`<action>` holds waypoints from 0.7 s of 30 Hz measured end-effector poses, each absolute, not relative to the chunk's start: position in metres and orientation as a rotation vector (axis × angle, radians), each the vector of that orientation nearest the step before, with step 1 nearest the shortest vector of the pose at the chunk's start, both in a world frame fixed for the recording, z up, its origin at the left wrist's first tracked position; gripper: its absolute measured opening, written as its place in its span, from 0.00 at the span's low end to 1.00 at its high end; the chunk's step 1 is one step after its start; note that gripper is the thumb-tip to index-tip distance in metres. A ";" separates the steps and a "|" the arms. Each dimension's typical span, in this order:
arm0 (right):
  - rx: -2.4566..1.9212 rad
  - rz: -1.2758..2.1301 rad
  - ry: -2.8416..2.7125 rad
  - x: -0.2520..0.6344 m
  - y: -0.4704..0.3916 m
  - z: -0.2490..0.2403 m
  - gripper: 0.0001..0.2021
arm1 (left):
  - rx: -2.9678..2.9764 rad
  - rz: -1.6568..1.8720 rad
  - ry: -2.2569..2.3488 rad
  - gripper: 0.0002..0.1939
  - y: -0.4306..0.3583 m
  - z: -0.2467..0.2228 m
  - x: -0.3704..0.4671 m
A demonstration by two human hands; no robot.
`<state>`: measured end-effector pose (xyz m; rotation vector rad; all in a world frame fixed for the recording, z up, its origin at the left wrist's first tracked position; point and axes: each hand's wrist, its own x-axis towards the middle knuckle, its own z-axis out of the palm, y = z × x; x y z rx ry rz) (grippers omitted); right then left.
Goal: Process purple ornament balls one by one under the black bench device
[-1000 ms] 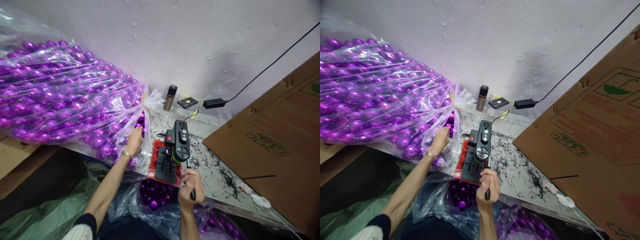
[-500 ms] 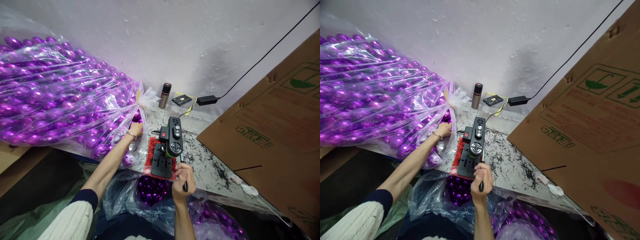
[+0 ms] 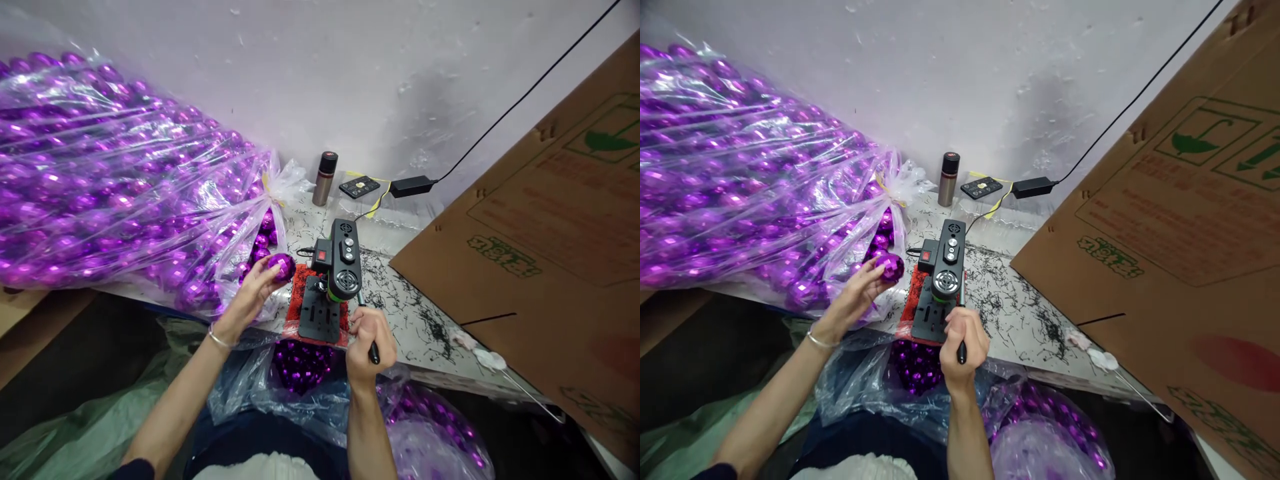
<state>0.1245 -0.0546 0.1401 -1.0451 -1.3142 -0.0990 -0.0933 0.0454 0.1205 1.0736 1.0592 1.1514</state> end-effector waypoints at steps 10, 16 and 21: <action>-1.081 -0.072 -1.338 0.126 -0.053 0.160 0.18 | 1.210 1.142 1.124 0.32 -0.004 0.043 -0.019; -1.052 -0.076 -1.327 0.126 -0.053 0.161 0.17 | 1.683 1.054 1.315 0.26 -0.005 0.026 -0.018; -1.095 -0.110 -1.333 0.126 -0.056 0.157 0.18 | 1.890 1.077 1.342 0.27 -0.001 0.014 -0.016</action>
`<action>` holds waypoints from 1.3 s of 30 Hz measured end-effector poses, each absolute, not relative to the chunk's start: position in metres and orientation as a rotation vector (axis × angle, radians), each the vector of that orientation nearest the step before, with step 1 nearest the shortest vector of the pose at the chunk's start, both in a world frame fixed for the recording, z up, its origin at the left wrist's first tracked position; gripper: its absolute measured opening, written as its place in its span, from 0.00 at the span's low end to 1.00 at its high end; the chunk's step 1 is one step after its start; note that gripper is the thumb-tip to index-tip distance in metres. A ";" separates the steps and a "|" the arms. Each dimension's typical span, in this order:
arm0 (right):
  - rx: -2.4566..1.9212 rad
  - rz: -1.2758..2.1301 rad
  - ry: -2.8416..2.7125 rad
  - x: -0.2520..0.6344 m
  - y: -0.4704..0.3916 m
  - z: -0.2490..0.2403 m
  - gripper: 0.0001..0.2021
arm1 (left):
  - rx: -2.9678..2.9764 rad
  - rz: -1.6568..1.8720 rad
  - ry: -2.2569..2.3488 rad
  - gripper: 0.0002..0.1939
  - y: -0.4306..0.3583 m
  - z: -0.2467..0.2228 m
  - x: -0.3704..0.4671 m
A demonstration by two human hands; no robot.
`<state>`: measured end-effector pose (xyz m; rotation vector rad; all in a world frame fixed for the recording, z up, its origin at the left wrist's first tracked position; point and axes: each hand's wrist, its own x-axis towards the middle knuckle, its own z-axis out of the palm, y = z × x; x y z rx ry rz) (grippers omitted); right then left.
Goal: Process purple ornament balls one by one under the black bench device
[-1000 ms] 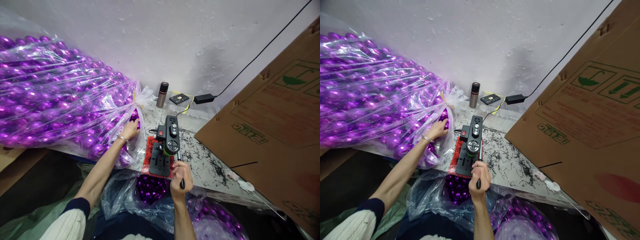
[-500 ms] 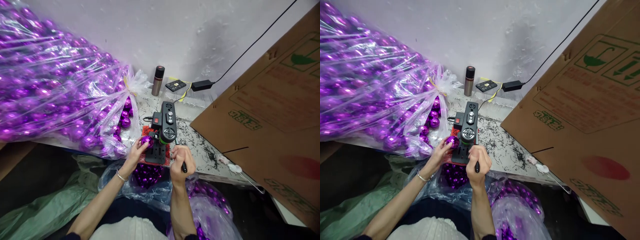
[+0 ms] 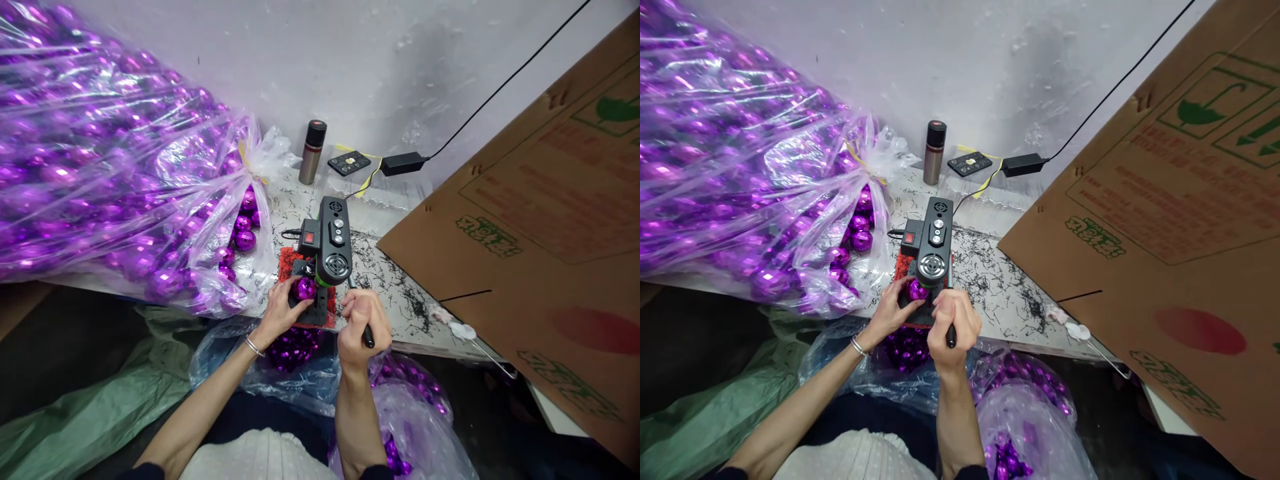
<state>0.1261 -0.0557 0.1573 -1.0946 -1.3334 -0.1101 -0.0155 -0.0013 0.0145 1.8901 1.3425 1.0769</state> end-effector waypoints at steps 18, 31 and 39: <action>-1.122 -0.149 -1.325 0.123 -0.065 0.125 0.18 | 2.043 1.254 1.094 0.30 0.001 -0.001 -0.006; -1.032 -0.223 -1.217 0.114 -0.054 0.086 0.21 | 2.056 1.251 1.081 0.32 0.000 -0.004 -0.006; -1.020 -0.220 -1.224 0.116 -0.054 0.082 0.20 | 2.058 1.226 1.091 0.31 -0.002 0.000 -0.006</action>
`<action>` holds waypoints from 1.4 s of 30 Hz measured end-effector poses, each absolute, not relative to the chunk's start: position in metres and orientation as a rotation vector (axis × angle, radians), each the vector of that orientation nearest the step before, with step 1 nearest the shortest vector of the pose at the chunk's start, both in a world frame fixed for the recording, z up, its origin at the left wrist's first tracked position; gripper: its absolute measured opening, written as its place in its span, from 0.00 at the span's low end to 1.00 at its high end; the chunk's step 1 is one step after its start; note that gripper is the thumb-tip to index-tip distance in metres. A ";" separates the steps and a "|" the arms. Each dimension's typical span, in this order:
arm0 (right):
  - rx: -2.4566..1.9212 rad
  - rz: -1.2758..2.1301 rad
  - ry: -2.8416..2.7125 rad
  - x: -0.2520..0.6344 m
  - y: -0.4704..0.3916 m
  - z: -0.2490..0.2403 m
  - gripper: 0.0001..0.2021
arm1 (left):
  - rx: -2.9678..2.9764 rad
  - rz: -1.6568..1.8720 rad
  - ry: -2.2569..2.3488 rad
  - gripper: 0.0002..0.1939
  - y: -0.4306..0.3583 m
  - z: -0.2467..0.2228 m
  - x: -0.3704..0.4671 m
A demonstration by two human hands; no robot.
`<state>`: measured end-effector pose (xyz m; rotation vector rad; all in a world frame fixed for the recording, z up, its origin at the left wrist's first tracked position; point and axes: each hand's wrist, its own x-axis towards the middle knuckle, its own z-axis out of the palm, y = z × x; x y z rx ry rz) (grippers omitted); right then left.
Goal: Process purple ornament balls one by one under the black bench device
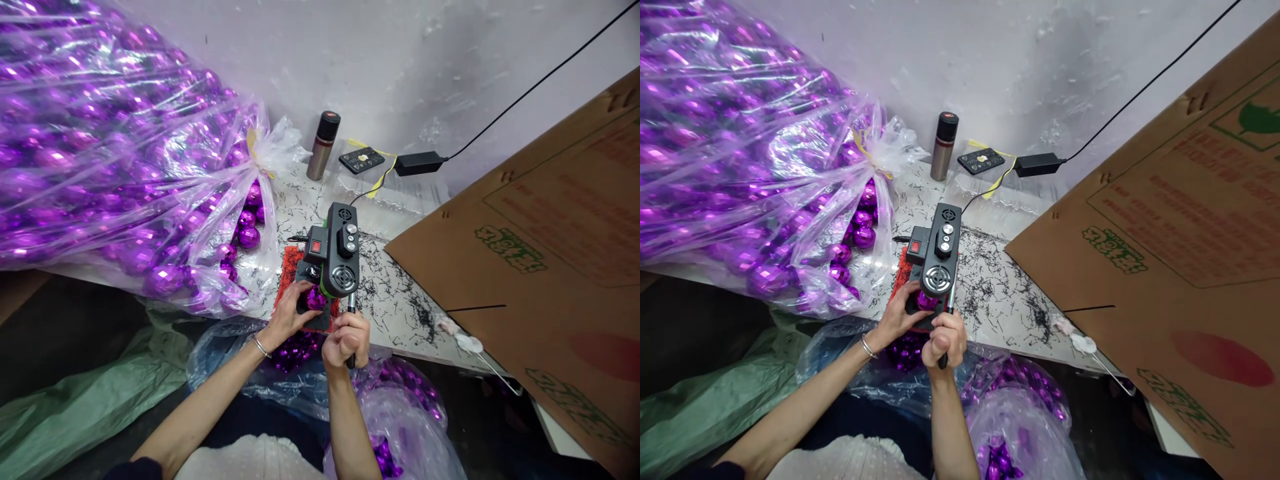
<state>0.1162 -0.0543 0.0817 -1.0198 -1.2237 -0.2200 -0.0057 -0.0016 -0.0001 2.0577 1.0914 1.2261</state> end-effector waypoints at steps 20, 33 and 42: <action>-1.017 -0.257 -1.208 0.115 -0.050 0.078 0.21 | 2.048 1.220 1.116 0.30 0.000 0.000 -0.006; -1.085 -0.119 -1.229 0.121 -0.054 0.126 0.19 | 2.064 1.271 1.056 0.30 0.001 -0.001 -0.005; -1.125 -0.101 -1.303 0.125 -0.065 0.124 0.19 | 2.327 1.113 1.006 0.32 -0.070 0.028 -0.047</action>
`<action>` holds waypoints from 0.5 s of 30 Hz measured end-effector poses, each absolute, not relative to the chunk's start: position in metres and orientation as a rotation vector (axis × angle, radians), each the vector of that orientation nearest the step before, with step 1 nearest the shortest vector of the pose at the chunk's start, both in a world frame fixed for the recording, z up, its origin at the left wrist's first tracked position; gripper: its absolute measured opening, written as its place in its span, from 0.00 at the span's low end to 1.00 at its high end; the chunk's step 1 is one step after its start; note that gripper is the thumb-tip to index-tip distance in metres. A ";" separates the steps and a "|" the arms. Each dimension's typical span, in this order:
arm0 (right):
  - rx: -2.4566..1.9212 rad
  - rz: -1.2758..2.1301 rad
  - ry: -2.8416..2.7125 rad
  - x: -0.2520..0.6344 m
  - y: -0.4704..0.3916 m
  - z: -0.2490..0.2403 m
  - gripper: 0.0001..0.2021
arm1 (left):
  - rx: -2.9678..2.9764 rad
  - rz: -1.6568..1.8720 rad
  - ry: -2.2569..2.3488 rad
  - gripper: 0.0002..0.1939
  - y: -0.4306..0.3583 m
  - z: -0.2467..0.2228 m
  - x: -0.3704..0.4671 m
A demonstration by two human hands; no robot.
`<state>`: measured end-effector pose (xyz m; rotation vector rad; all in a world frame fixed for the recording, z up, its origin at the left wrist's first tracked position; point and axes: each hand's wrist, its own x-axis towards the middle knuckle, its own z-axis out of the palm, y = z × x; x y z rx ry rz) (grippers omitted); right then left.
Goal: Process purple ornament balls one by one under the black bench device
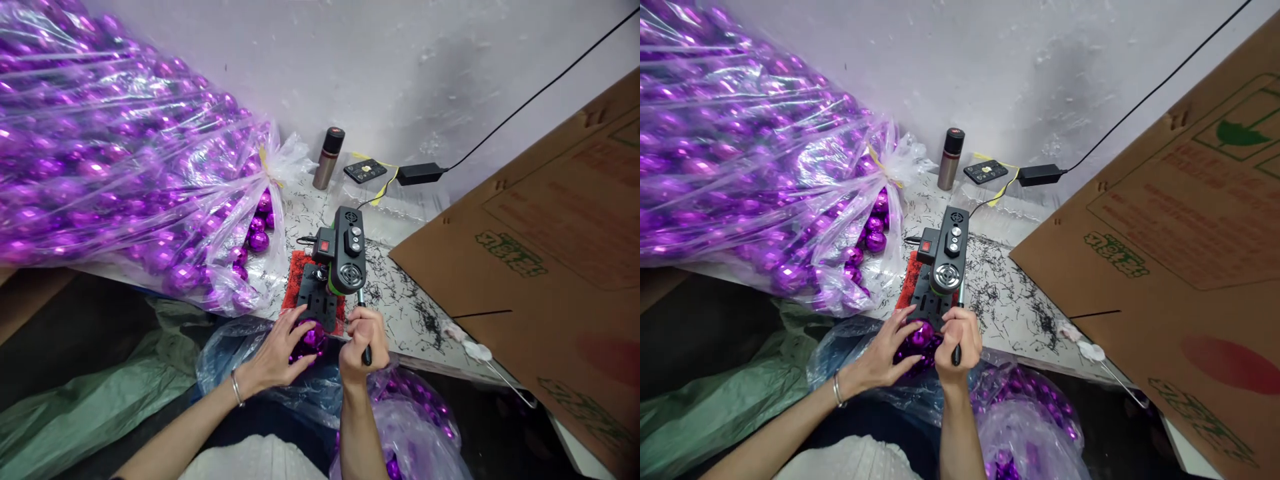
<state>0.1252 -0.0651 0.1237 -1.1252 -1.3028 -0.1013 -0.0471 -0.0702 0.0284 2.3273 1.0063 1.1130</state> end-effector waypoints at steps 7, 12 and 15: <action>-1.092 -0.124 -1.313 0.124 -0.064 0.116 0.18 | 2.191 0.977 1.797 0.20 0.081 0.088 -0.093; -1.090 -0.126 -1.329 0.123 -0.063 0.118 0.18 | 2.148 0.255 2.038 0.23 0.131 0.100 -0.090; -1.074 -0.131 -1.338 0.124 -0.063 0.118 0.18 | 2.098 0.257 1.994 0.25 0.126 0.101 -0.087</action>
